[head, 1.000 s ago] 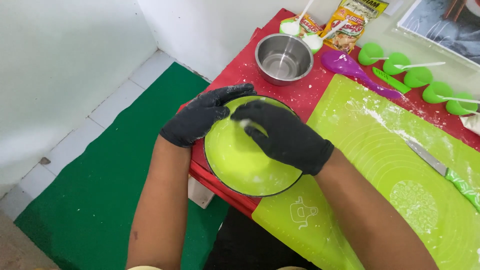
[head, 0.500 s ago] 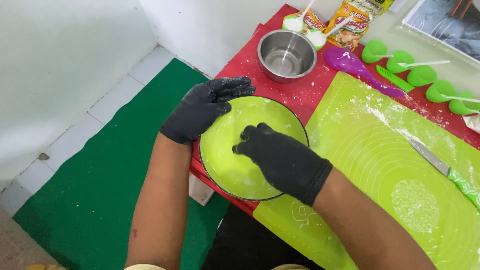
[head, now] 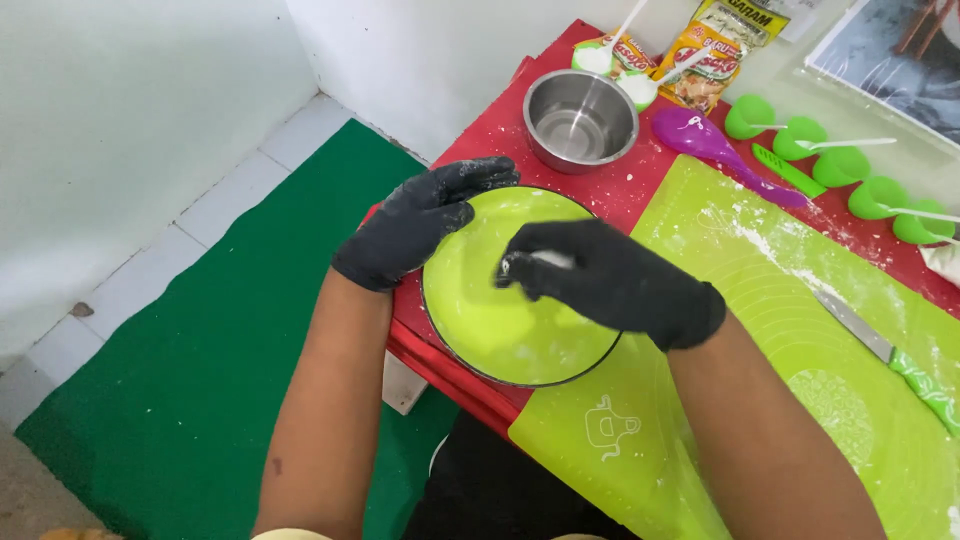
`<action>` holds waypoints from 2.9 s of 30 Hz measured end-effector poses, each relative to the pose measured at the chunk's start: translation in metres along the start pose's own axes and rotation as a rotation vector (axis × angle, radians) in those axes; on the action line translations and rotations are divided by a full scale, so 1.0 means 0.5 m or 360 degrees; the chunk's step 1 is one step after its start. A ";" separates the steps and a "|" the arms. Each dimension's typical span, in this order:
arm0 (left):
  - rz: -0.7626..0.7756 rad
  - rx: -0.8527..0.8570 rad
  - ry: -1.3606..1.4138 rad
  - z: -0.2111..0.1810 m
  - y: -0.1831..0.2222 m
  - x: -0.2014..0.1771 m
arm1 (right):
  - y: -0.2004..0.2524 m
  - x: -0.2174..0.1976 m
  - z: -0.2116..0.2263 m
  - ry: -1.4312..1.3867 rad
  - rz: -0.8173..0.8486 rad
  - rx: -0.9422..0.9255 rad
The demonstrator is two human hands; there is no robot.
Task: Shaping small pieces of white dough into thin cylinders and placing them on a tray.
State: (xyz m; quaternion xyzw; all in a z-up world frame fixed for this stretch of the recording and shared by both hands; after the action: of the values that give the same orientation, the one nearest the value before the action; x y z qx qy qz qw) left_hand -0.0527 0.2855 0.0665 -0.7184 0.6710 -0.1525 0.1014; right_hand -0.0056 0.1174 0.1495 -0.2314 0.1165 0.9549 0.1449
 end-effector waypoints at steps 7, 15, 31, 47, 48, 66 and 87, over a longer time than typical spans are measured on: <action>0.0023 0.0026 -0.0070 0.001 -0.002 0.003 | -0.007 -0.015 -0.023 -0.0787 -0.0501 0.0269; -0.0020 -0.0027 -0.0122 -0.006 -0.001 0.007 | -0.031 -0.026 -0.104 -0.1540 -0.0793 -0.0143; -0.0380 0.0175 -0.0178 -0.033 -0.021 -0.027 | 0.006 -0.042 -0.026 -0.1141 -0.0663 -0.0138; -0.0604 0.0267 0.0662 -0.196 -0.017 0.228 | 0.064 -0.097 0.068 -0.0361 -0.1243 -0.0944; -0.0574 0.0267 0.0672 -0.198 -0.026 0.251 | 0.100 -0.075 0.075 -0.0347 -0.1271 -0.0942; -0.0601 -0.0824 0.1758 -0.048 -0.044 0.720 | 0.468 -0.122 -0.011 0.0235 -0.1407 -0.0833; -0.0696 -0.0836 0.1979 -0.051 -0.050 0.688 | 0.434 -0.141 -0.021 0.0327 -0.1320 -0.0476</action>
State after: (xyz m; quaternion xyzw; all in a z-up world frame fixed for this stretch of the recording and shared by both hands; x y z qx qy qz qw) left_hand -0.0202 -0.0536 0.1274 -0.6173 0.4595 -0.3844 -0.5099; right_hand -0.0128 -0.1032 0.2076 -0.3706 -0.1116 0.7946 0.4679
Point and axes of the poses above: each hand's wrist, its own y-axis away from the middle knuckle, its own x-axis out of the palm, z = x × y, the point moved 5 cm from there along -y, towards the middle knuckle, and after that the axes turned 9 degrees about -y, right-handed, at the moved point
